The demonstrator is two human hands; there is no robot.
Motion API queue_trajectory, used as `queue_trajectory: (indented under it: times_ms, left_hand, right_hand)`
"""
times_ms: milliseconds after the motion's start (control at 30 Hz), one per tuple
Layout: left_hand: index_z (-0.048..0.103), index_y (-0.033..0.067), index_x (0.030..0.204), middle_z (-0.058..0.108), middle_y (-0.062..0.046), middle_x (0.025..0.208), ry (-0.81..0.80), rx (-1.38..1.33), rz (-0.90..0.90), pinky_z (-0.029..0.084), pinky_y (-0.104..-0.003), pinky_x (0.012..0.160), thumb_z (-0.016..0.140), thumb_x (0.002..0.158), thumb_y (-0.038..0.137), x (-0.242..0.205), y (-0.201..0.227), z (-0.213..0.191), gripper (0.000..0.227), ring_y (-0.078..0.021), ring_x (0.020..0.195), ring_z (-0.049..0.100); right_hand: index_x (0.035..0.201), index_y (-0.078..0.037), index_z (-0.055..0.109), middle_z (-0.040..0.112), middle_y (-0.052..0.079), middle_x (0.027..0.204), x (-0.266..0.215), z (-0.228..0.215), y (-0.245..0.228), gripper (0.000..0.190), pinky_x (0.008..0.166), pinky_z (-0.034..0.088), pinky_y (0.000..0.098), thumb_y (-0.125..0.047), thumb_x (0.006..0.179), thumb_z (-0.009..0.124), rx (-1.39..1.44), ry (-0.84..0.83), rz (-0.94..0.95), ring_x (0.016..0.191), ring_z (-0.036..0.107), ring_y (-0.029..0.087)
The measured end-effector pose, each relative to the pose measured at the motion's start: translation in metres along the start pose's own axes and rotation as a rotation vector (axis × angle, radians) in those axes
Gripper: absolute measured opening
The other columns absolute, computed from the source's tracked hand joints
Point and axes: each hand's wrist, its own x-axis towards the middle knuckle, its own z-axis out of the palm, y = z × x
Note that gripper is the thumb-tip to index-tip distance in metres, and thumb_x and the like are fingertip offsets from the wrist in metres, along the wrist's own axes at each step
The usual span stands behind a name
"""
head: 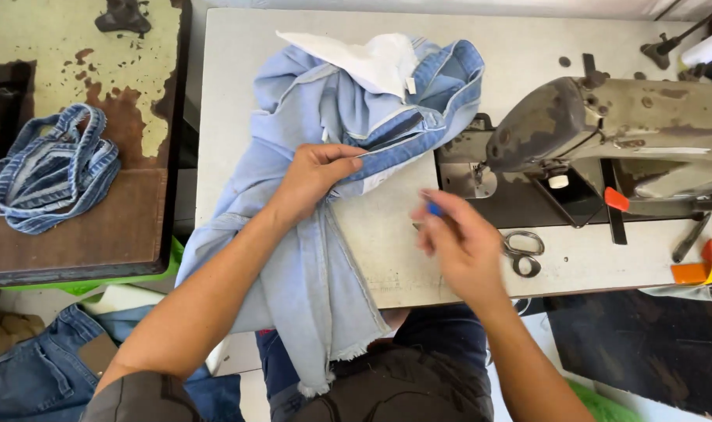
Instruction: Using scissors to rip or cut open the seams of denim jeans at a sewing workstation.
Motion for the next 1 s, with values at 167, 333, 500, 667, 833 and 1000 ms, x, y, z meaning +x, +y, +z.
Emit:
queue_trajectory:
  times_ms: [167, 333, 500, 667, 833, 1000]
  left_hand:
    - [0.079, 0.0013, 0.108, 0.079, -0.010, 0.089, 0.027, -0.076, 0.054, 0.060, -0.027, 0.079, 0.075, 0.087, 0.004, -0.001, 0.007, 0.002, 0.022, -0.0088, 0.086, 0.068]
    - [0.080, 0.0030, 0.110, 0.079, -0.008, 0.086, 0.009, -0.066, 0.063, 0.059, -0.025, 0.078, 0.075, 0.087, 0.006, 0.002, 0.007, -0.002, 0.023, -0.0073, 0.085, 0.065]
    - [0.080, 0.0031, 0.109, 0.079, -0.010, 0.087, 0.007, -0.059, 0.049, 0.059, -0.026, 0.077, 0.075, 0.088, 0.006, 0.001, 0.011, -0.001, 0.022, -0.0079, 0.084, 0.065]
    - [0.080, 0.0033, 0.109, 0.079, -0.010, 0.087, 0.004, -0.062, 0.053, 0.059, -0.025, 0.079, 0.075, 0.088, 0.005, 0.003, 0.012, 0.000, 0.022, -0.0076, 0.085, 0.064]
    - [0.080, 0.0037, 0.108, 0.080, -0.011, 0.088, 0.002, -0.048, 0.043, 0.060, -0.027, 0.080, 0.075, 0.088, 0.005, 0.002, 0.012, 0.000, 0.021, -0.0077, 0.086, 0.065]
    - [0.080, 0.0027, 0.109, 0.080, -0.011, 0.089, -0.003, -0.047, 0.044, 0.060, -0.028, 0.081, 0.075, 0.088, 0.005, 0.003, 0.006, 0.001, 0.021, -0.0088, 0.087, 0.066]
  right_hand:
    - [0.115, 0.007, 0.072, 0.071, 0.015, 0.083, 0.043, 0.053, 0.014, 0.020, 0.042, 0.051, 0.0257, 0.007, 0.097, 0.065, -0.083, 0.053, -0.121, 0.047, 0.062, 0.015]
    - [0.112, 0.004, 0.075, 0.068, 0.013, 0.076, 0.050, 0.059, 0.019, 0.021, 0.044, 0.050, 0.0291, 0.010, 0.092, 0.069, -0.175, 0.077, -0.243, 0.049, 0.064, 0.017]
    - [0.112, 0.002, 0.077, 0.073, 0.013, 0.082, 0.055, 0.056, 0.015, 0.021, 0.059, 0.056, 0.0312, 0.007, 0.092, 0.073, -0.215, 0.049, -0.223, 0.067, 0.071, 0.021]
    - [0.112, 0.004, 0.077, 0.072, 0.017, 0.083, 0.058, 0.054, 0.014, 0.022, 0.059, 0.055, 0.0322, 0.009, 0.091, 0.071, -0.198, 0.045, -0.227, 0.070, 0.072, 0.023]
    - [0.108, 0.003, 0.078, 0.073, 0.016, 0.083, 0.059, 0.051, 0.009, 0.020, 0.061, 0.057, 0.0324, 0.008, 0.090, 0.071, -0.177, 0.024, -0.171, 0.074, 0.073, 0.022]
    - [0.106, 0.002, 0.078, 0.073, 0.016, 0.082, 0.060, 0.054, 0.013, 0.018, 0.059, 0.057, 0.0327, 0.007, 0.090, 0.072, -0.165, 0.056, -0.191, 0.071, 0.073, 0.023]
